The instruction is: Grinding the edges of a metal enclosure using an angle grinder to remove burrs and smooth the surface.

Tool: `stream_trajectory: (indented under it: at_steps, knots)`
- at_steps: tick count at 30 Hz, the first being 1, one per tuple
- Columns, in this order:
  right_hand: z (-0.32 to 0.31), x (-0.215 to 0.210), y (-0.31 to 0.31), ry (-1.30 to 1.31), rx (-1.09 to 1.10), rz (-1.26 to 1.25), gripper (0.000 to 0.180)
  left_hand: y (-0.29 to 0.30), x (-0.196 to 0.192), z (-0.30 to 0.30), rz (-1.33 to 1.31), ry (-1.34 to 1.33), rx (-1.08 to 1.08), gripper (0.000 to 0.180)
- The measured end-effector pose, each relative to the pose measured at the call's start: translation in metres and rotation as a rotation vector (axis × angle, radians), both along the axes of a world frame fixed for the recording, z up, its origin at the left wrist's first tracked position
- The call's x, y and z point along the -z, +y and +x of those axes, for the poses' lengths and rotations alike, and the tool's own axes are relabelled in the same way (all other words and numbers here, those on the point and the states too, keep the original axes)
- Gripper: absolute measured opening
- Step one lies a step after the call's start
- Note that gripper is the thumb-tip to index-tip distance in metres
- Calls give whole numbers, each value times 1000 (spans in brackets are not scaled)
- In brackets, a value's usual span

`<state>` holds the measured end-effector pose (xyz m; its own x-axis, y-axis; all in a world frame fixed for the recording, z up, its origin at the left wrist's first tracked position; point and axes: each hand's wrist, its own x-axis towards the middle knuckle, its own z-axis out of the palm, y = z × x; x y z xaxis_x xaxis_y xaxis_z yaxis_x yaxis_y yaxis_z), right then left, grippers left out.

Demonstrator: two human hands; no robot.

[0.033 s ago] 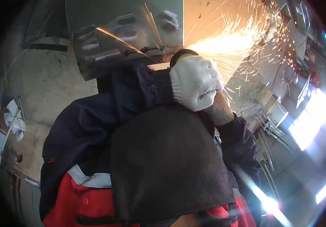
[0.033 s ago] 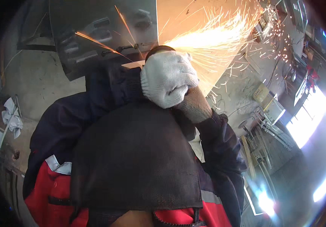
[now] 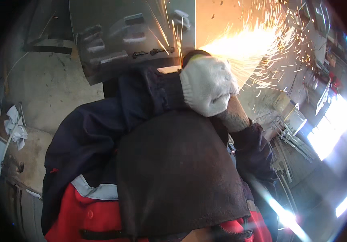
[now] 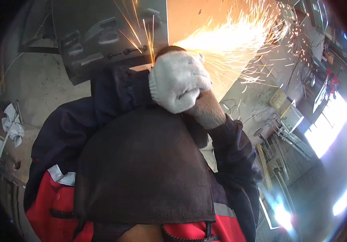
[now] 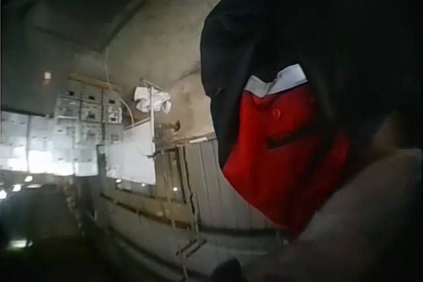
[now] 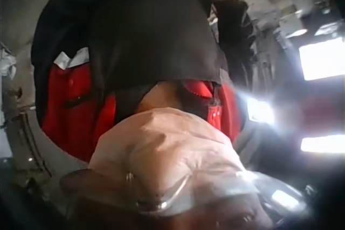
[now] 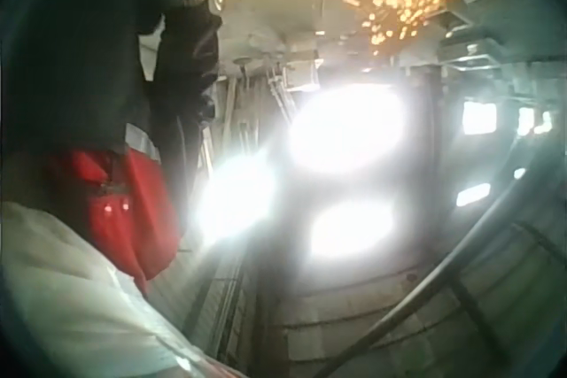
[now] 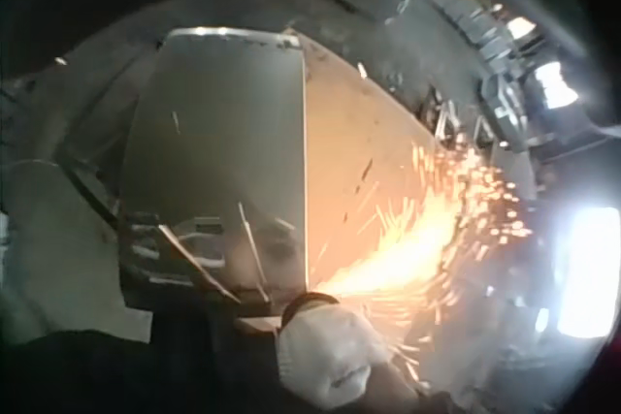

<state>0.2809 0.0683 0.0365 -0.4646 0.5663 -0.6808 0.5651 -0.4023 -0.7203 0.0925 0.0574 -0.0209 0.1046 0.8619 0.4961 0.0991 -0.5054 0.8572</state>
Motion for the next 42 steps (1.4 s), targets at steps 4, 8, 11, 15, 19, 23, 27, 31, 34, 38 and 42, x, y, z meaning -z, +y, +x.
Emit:
stream_trajectory:
  at_steps: [4, 8, 11, 15, 19, 23, 27, 31, 34, 38, 42]
  knots:
    - [-22, -8, 15, -112, -63, -74, 52, 2, 0, -10, 43, -31, -94, 26]
    - [1, -11, -2, -50, 13, 2, 53, -1, 4, 15, 5, -82, -40, 25]
    - [27, 2, -5, -177, -340, 239, 45, 1, -5, 17, 14, -28, 20, 24]
    - [7, -17, 3, -190, -211, -6, 43, -4, -21, 0, -52, 50, -1, 28]
    - [-8, -13, 5, -141, -107, -36, 43, -11, -12, -3, -65, 46, -78, 28]
    - [-28, -14, 18, -204, -623, 251, 40, -19, -6, -10, -78, -50, -207, 25]
    - [-39, -19, 21, -197, -722, 317, 39, -21, -7, -17, -89, -96, -230, 25]
    - [-34, -23, 24, -206, -648, 235, 39, -16, -9, -12, 0, -36, -245, 25]
    - [-31, -14, 19, -235, -634, 324, 41, -16, -2, -18, 10, -72, -224, 25]
    - [-56, -16, 25, -148, -670, 255, 42, -30, -1, -23, -67, -124, -349, 26]
    - [-45, -18, 18, -192, -554, 230, 37, -23, 1, -23, 23, -91, -256, 31]
